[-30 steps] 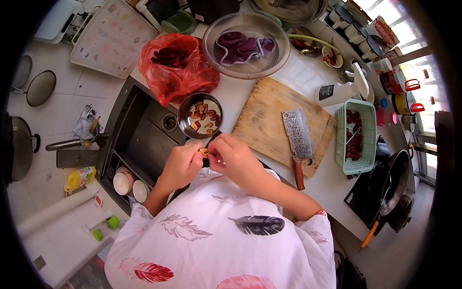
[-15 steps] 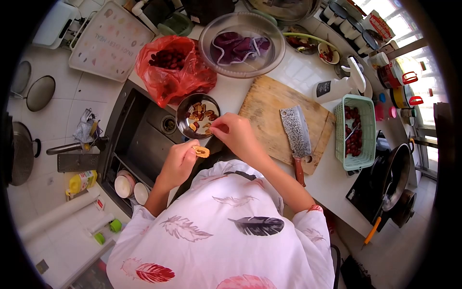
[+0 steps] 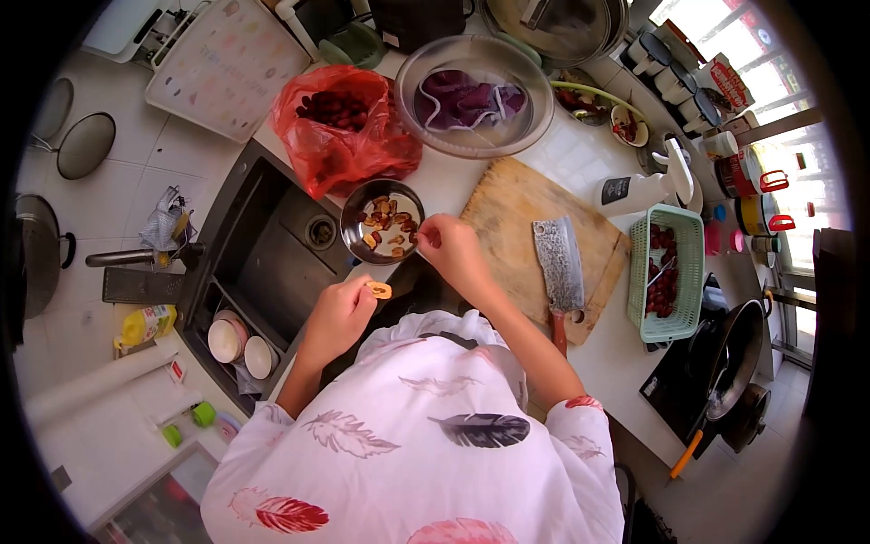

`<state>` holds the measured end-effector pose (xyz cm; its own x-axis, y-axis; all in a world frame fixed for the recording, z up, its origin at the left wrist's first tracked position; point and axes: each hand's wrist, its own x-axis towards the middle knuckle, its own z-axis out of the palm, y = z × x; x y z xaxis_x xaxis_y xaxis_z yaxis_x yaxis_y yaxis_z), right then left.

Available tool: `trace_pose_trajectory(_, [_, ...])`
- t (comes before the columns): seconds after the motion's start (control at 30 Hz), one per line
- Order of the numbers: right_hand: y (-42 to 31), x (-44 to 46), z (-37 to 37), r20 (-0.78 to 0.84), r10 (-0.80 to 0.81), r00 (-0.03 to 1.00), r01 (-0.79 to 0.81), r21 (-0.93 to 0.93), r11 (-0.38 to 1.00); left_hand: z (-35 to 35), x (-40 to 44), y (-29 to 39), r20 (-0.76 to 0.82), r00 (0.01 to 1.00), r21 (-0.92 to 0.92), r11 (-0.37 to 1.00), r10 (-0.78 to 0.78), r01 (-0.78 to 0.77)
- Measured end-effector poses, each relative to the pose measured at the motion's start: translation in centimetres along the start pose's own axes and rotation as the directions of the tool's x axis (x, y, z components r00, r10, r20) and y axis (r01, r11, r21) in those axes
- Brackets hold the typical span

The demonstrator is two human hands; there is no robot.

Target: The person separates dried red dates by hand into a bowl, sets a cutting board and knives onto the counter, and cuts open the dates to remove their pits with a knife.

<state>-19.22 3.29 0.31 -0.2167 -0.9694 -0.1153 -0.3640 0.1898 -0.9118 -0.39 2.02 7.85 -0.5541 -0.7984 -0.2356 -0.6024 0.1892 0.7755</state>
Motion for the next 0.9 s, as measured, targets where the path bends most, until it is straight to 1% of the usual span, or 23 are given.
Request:
trace_pose_trajectory(0.1, [0.1, 0.6, 0.9, -0.005, -0.048, 0.999, 0.048, 0.010, 0.999, 0.2, -0.6, -0.6, -0.040, 0.999, -0.029, 1.000, 0.002, -0.003])
trace_pose_trajectory(0.17, [-0.1, 0.9, 1.4, 0.041, -0.003, 0.999, -0.002, 0.123, 0.992, 0.1, -1.2, -0.9, -0.058, 0.998, -0.039, 0.999, -0.023, 0.020])
trace_pose_trajectory(0.27, [-1.7, 2.1, 3.7, 0.114, -0.015, 0.993, 0.001, 0.125, 0.992, -0.4, -2.2, -1.0, -0.095, 0.994, -0.072, 0.996, -0.062, 0.055])
trace_pose_trajectory(0.3, [-2.0, 2.9, 5.4, 0.147, -0.109, 0.983, 0.082, 0.181, 0.980, -0.7, -2.6, -0.9, -0.108, 0.991, -0.092, 0.993, -0.078, 0.068])
trace_pose_trajectory(0.33, [-3.4, 3.6, 7.0, 0.162, -0.208, 0.965, 0.175, 0.194, 0.965, -1.0, -3.2, -0.6, -0.127, 0.988, -0.098, 0.992, -0.090, 0.078])
trace_pose_trajectory(0.37, [-4.2, 4.6, 8.9, 0.211, -0.345, 0.915, 0.309, 0.186, 0.933, -1.4, -3.7, -0.3, -0.214, 0.970, -0.143, 0.986, -0.118, 0.088])
trace_pose_trajectory(0.4, [-4.6, 5.4, 11.0, 0.256, -0.426, 0.868, 0.373, 0.229, 0.899, -1.7, -4.2, -0.1, -0.300, 0.942, -0.187, 0.978, -0.149, 0.095])
trace_pose_trajectory(0.43, [-5.5, 6.2, 12.5, 0.324, -0.472, 0.820, 0.437, 0.180, 0.881, -2.3, -4.6, -0.4, -0.345, 0.923, -0.185, 0.976, -0.171, 0.112])
trace_pose_trajectory(0.47, [-6.3, 6.7, 13.7, 0.391, -0.512, 0.765, 0.502, 0.137, 0.854, -2.7, -4.9, -1.1, -0.394, 0.905, -0.189, 0.978, -0.160, 0.090])
trace_pose_trajectory(0.5, [-7.1, 6.9, 14.1, 0.406, -0.523, 0.750, 0.510, 0.150, 0.847, -3.1, -5.1, -1.5, -0.449, 0.875, -0.196, 0.975, -0.181, 0.101])
trace_pose_trajectory(0.53, [-8.0, 7.1, 14.3, 0.477, -0.497, 0.725, 0.529, 0.077, 0.845, -3.5, -5.2, -1.9, -0.502, 0.842, -0.204, 0.973, -0.199, 0.108])
trace_pose_trajectory(0.57, [-8.6, 7.4, 14.4, 0.542, -0.465, 0.700, 0.552, 0.002, 0.834, -3.8, -5.5, -2.6, -0.517, 0.830, -0.208, 0.972, -0.207, 0.113])
trace_pose_trajectory(0.6, [-8.5, 7.5, 14.6, 0.554, -0.469, 0.688, 0.560, 0.008, 0.829, -4.1, -5.7, -3.3, -0.539, 0.811, -0.211, 0.969, -0.228, 0.131])
trace_pose_trajectory(0.67, [-8.0, 7.6, 14.6, 0.545, -0.567, 0.618, 0.513, 0.267, 0.816, -4.6, -6.0, -4.0, -0.570, 0.779, -0.226, 0.962, -0.259, 0.155])
trace_pose_trajectory(0.7, [-8.9, 6.8, 13.6, 0.513, -0.590, 0.623, 0.502, 0.316, 0.805, -4.9, -6.2, -4.1, -0.572, 0.774, -0.253, 0.956, -0.270, 0.147])
trace_pose_trajectory(0.73, [-10.7, 5.4, 11.5, 0.571, -0.435, 0.696, 0.209, 0.419, 0.884, -5.4, -6.2, -4.1, -0.576, 0.768, -0.279, 0.950, -0.280, 0.138])
trace_pose_trajectory(0.77, [-12.5, 4.0, 10.1, 0.657, -0.269, 0.705, -0.114, 0.479, 0.871, -6.0, -6.3, -3.9, -0.599, 0.761, -0.260, 0.960, -0.248, 0.107])
trace_pose_trajectory(0.8, [-13.1, 3.2, 9.0, 0.669, -0.295, 0.682, -0.066, 0.459, 0.886, -6.4, -6.0, -3.2, -0.611, 0.766, -0.234, 0.970, -0.200, 0.067])
trace_pose_trajectory(0.83, [-12.8, 2.7, 8.4, 0.671, -0.323, 0.667, 0.055, 0.388, 0.920, -6.8, -6.0, -2.8, -0.582, 0.789, -0.208, 0.974, -0.196, 0.088])
trace_pose_trajectory(0.87, [-14.6, 2.1, 7.0, 0.675, -0.356, 0.647, 0.224, 0.278, 0.934, -7.1, -5.8, -2.5, -0.580, 0.791, -0.204, 0.975, -0.195, 0.090])
trace_pose_trajectory(0.9, [-14.9, 1.9, 6.8, 0.657, -0.387, 0.647, 0.321, 0.227, 0.920, -7.3, -5.5, -2.3, -0.575, 0.807, -0.141, 0.988, -0.134, 0.064])
